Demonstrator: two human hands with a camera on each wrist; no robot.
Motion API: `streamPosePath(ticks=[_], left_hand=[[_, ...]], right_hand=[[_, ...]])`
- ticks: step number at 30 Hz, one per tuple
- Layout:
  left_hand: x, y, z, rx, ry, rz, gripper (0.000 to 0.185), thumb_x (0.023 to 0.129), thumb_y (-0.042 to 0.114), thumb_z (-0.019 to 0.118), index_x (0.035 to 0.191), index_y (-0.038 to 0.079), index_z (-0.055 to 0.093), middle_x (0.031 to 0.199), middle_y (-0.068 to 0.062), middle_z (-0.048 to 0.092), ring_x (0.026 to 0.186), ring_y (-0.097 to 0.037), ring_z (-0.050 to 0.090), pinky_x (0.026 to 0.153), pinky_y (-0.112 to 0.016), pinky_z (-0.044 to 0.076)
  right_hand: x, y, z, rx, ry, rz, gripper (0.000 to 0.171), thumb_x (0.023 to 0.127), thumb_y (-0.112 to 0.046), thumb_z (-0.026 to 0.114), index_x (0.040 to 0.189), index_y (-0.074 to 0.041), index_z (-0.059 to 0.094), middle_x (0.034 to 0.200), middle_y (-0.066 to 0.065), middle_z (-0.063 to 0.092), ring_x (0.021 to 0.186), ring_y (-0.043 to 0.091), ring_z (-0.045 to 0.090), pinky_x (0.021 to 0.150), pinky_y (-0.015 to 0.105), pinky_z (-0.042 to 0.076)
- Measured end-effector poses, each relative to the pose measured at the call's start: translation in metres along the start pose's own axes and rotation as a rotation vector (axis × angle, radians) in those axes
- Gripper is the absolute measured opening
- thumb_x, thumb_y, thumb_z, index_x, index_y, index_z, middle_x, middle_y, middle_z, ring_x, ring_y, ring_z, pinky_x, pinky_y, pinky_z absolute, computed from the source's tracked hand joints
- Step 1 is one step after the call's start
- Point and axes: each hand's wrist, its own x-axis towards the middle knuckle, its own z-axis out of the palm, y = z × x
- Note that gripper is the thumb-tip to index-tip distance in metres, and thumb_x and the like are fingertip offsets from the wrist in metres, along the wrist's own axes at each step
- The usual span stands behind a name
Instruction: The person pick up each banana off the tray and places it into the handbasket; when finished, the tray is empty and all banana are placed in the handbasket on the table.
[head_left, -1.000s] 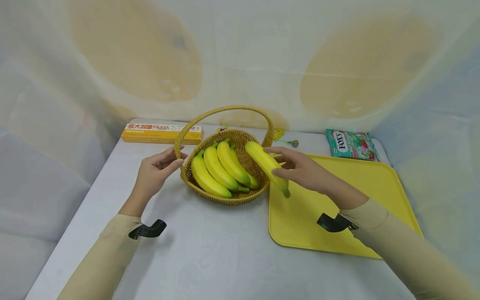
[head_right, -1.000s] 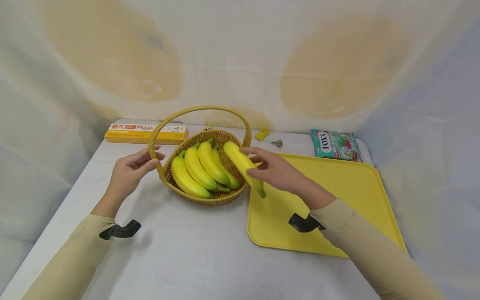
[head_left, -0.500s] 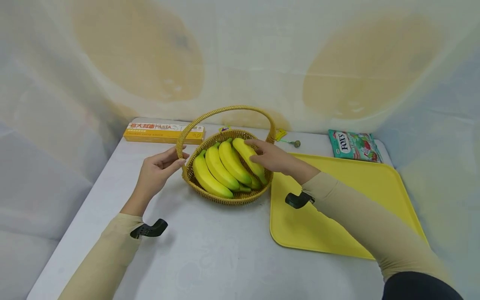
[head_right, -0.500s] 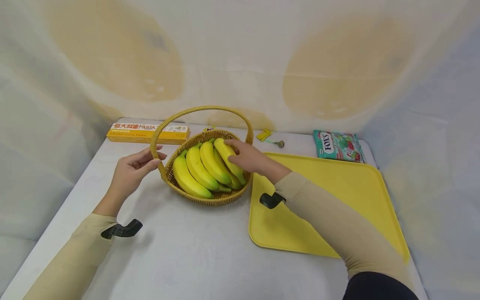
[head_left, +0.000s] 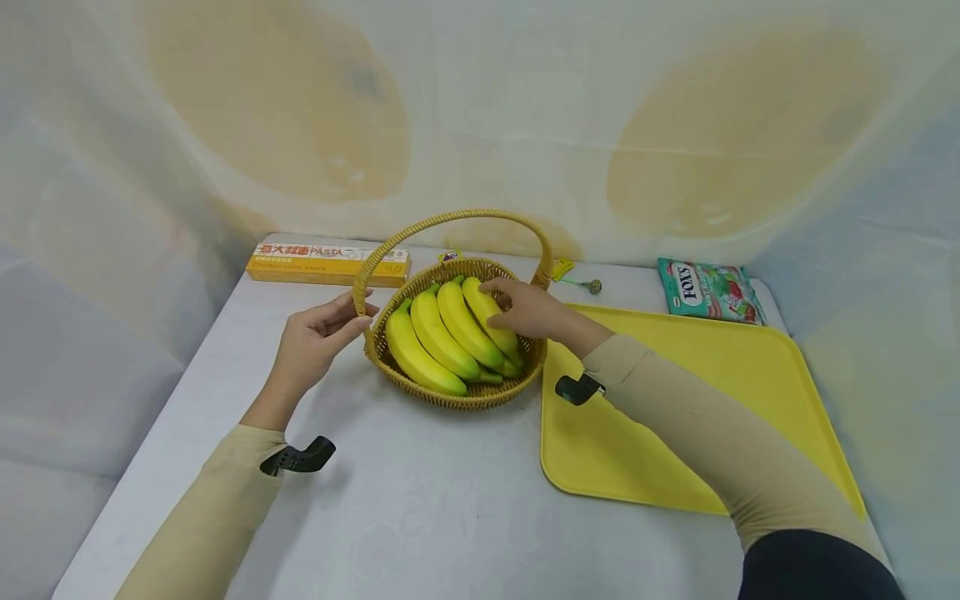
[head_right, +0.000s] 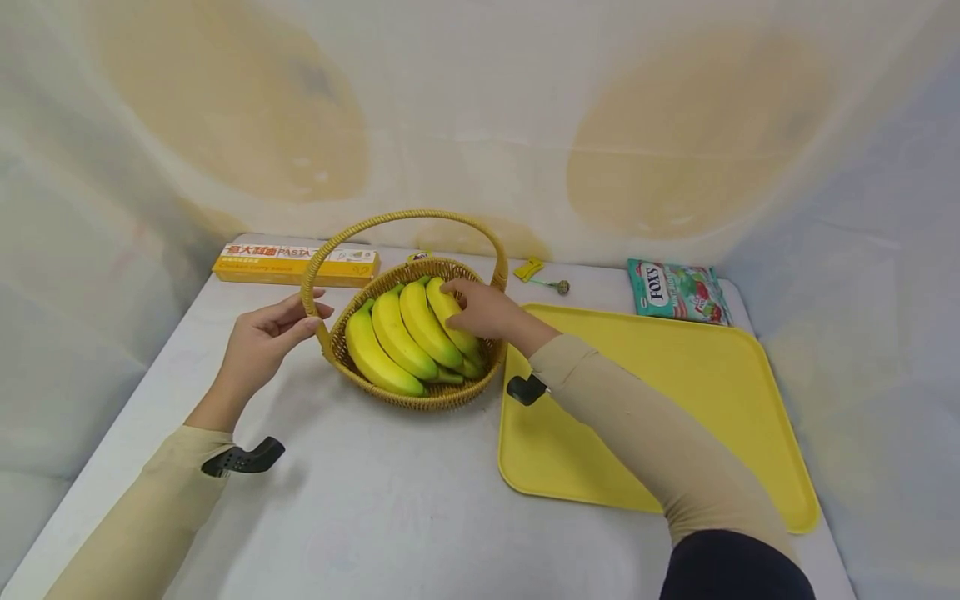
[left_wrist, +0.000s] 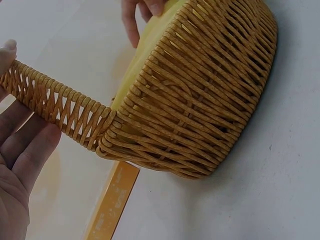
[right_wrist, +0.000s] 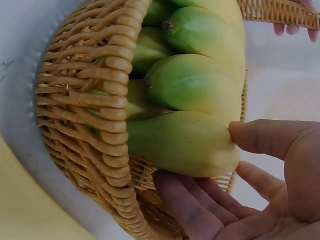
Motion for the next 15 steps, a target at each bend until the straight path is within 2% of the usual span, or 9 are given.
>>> streamPosePath(ticks=[3, 11, 13, 15], left_hand=[[-0.0002, 0.0005, 0.0001, 0.008, 0.003, -0.001, 0.044, 0.098, 0.031, 0.071, 0.139, 0.018, 0.065, 0.115, -0.01, 0.074, 0.107, -0.009, 0.07, 0.092, -0.019, 0.054], [-0.0001, 0.0009, 0.0002, 0.008, 0.003, 0.008, 0.044, 0.098, 0.029, 0.071, 0.14, 0.019, 0.064, 0.115, -0.01, 0.074, 0.107, -0.008, 0.07, 0.092, -0.019, 0.055], [-0.0002, 0.0008, 0.0001, 0.005, 0.001, 0.008, 0.044, 0.098, 0.029, 0.071, 0.14, 0.019, 0.064, 0.115, -0.01, 0.074, 0.107, -0.008, 0.07, 0.092, -0.019, 0.055], [-0.0002, 0.0001, 0.0001, 0.002, 0.001, 0.009, 0.044, 0.098, 0.029, 0.071, 0.14, 0.019, 0.064, 0.115, -0.01, 0.074, 0.107, -0.008, 0.07, 0.092, -0.02, 0.055]], right_hand=[[0.0015, 0.0008, 0.0016, -0.044, 0.003, 0.009, 0.06, 0.1, -0.021, 0.066, 0.155, -0.014, 0.041, 0.141, 0.019, 0.057, 0.125, 0.032, 0.058, 0.094, 0.044, 0.055], [-0.0004, -0.0014, 0.0033, -0.102, 0.002, 0.032, 0.06, 0.102, -0.021, 0.063, 0.156, -0.014, 0.039, 0.138, 0.019, 0.058, 0.108, 0.029, 0.064, 0.083, 0.04, 0.054], [-0.0016, -0.0026, 0.0035, -0.116, 0.008, 0.03, 0.061, 0.102, -0.021, 0.063, 0.156, -0.014, 0.038, 0.138, 0.018, 0.058, 0.098, 0.024, 0.065, 0.078, 0.036, 0.053], [-0.0042, -0.0043, 0.0039, -0.148, 0.02, 0.019, 0.061, 0.101, -0.021, 0.063, 0.157, -0.013, 0.038, 0.137, 0.017, 0.059, 0.08, 0.019, 0.061, 0.069, 0.032, 0.05]])
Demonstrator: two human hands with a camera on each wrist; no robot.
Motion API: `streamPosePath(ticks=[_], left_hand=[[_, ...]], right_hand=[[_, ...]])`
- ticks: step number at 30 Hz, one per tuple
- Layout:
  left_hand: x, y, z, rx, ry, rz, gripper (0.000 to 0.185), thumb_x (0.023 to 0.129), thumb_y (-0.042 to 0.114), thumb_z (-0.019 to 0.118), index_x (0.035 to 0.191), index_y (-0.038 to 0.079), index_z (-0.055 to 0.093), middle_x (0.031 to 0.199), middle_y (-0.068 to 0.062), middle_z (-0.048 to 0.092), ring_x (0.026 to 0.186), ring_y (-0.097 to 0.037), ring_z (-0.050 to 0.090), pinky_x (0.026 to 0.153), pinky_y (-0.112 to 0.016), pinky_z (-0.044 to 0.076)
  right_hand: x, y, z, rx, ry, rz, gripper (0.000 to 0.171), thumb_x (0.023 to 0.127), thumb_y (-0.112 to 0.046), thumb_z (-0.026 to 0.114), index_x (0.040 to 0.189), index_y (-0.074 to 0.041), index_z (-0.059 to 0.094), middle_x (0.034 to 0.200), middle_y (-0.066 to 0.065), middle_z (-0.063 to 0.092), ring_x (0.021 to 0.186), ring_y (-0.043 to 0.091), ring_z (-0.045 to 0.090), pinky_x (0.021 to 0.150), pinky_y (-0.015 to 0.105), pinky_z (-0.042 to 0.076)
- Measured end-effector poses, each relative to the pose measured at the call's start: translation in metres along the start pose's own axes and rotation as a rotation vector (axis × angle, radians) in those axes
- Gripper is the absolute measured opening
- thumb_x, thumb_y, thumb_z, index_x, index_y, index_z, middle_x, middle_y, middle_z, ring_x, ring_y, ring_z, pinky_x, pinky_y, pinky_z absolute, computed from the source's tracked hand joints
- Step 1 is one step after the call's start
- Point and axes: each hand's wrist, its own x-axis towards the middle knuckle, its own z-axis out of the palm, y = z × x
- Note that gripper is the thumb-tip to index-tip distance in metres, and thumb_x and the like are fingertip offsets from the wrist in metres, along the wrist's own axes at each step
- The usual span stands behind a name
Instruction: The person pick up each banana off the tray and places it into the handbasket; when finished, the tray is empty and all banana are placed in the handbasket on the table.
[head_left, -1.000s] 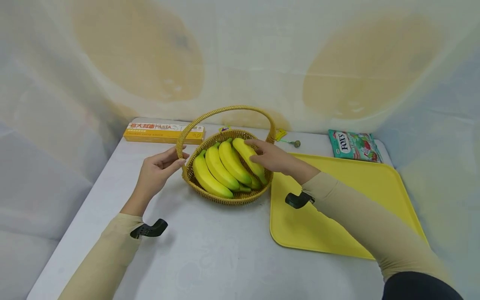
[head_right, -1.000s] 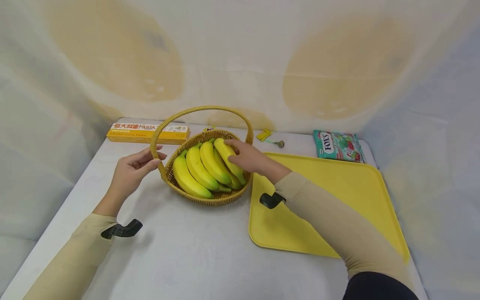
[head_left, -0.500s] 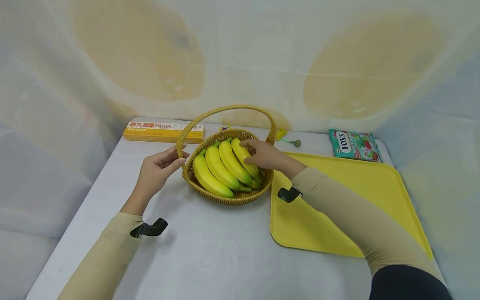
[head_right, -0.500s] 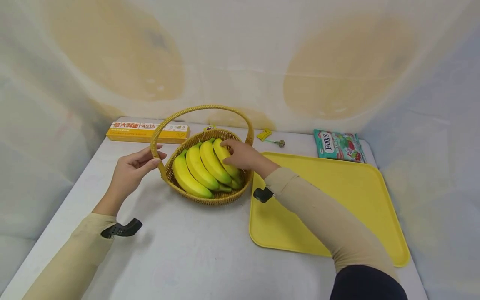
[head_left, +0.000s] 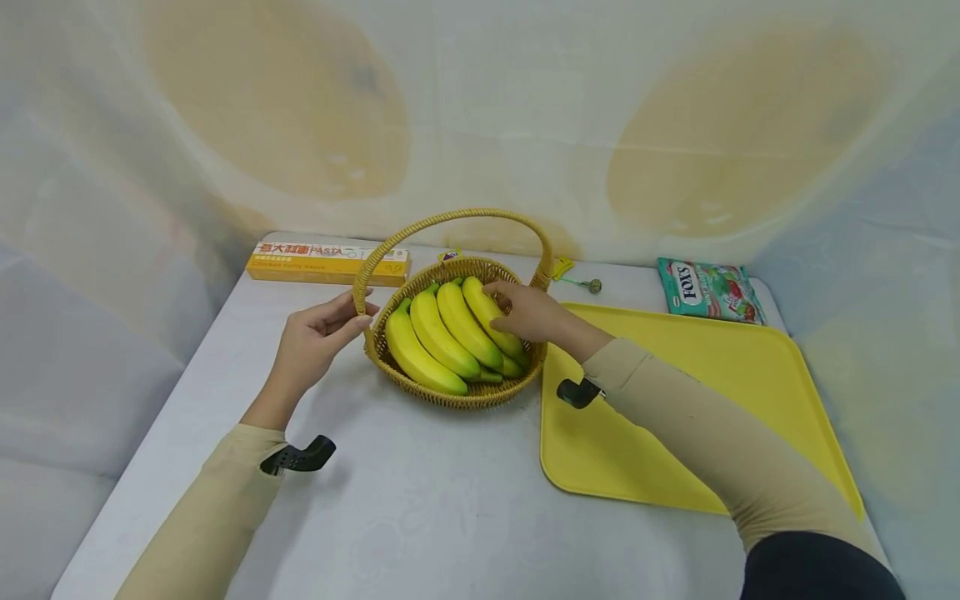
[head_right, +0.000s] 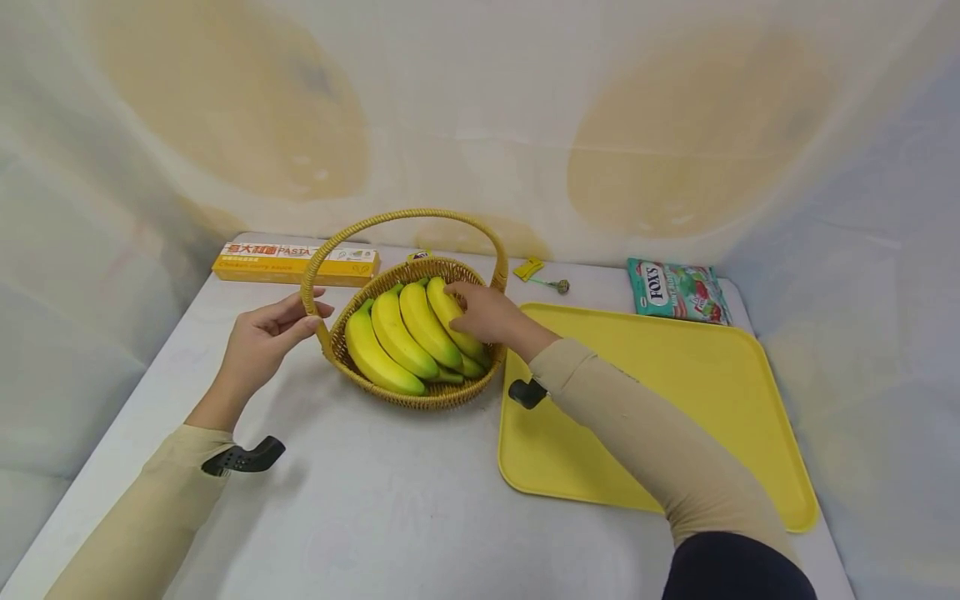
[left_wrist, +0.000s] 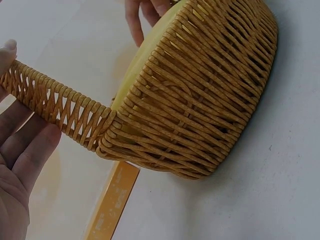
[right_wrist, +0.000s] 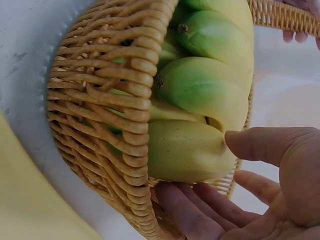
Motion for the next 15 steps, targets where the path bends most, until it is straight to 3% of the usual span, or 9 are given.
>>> streamPosePath(ticks=[3, 6, 12, 15], left_hand=[[0.0, -0.001, 0.0, 0.005, 0.001, 0.002, 0.045, 0.098, 0.03, 0.071, 0.141, 0.018, 0.064, 0.115, -0.01, 0.074, 0.106, -0.008, 0.07, 0.092, -0.019, 0.055], [0.0, -0.001, 0.0, 0.008, 0.001, 0.002, 0.046, 0.098, 0.03, 0.071, 0.141, 0.018, 0.063, 0.115, -0.01, 0.074, 0.106, -0.008, 0.07, 0.091, -0.019, 0.055], [0.0, 0.001, 0.001, 0.009, 0.004, 0.004, 0.046, 0.098, 0.029, 0.071, 0.141, 0.016, 0.063, 0.116, -0.01, 0.074, 0.106, -0.008, 0.07, 0.091, -0.02, 0.055], [0.0, 0.001, 0.001, 0.006, 0.004, 0.004, 0.045, 0.098, 0.028, 0.071, 0.141, 0.015, 0.063, 0.116, -0.01, 0.074, 0.107, -0.007, 0.07, 0.092, -0.019, 0.055]], right_hand=[[-0.006, -0.002, 0.0, -0.035, 0.02, -0.029, 0.062, 0.101, -0.019, 0.063, 0.157, -0.011, 0.037, 0.136, 0.017, 0.06, 0.056, 0.012, 0.044, 0.057, 0.027, 0.042], [-0.015, 0.0, 0.002, -0.047, 0.037, -0.066, 0.061, 0.1, -0.017, 0.063, 0.156, -0.009, 0.039, 0.137, 0.017, 0.06, 0.051, 0.012, 0.035, 0.054, 0.027, 0.039], [-0.04, 0.01, 0.011, -0.054, 0.112, -0.126, 0.057, 0.101, -0.016, 0.063, 0.154, -0.009, 0.044, 0.147, 0.017, 0.052, 0.083, 0.025, 0.057, 0.076, 0.037, 0.048], [-0.056, 0.018, 0.016, 0.001, 0.158, -0.146, 0.055, 0.101, -0.017, 0.063, 0.153, -0.012, 0.046, 0.147, 0.016, 0.052, 0.095, 0.031, 0.06, 0.082, 0.043, 0.05]])
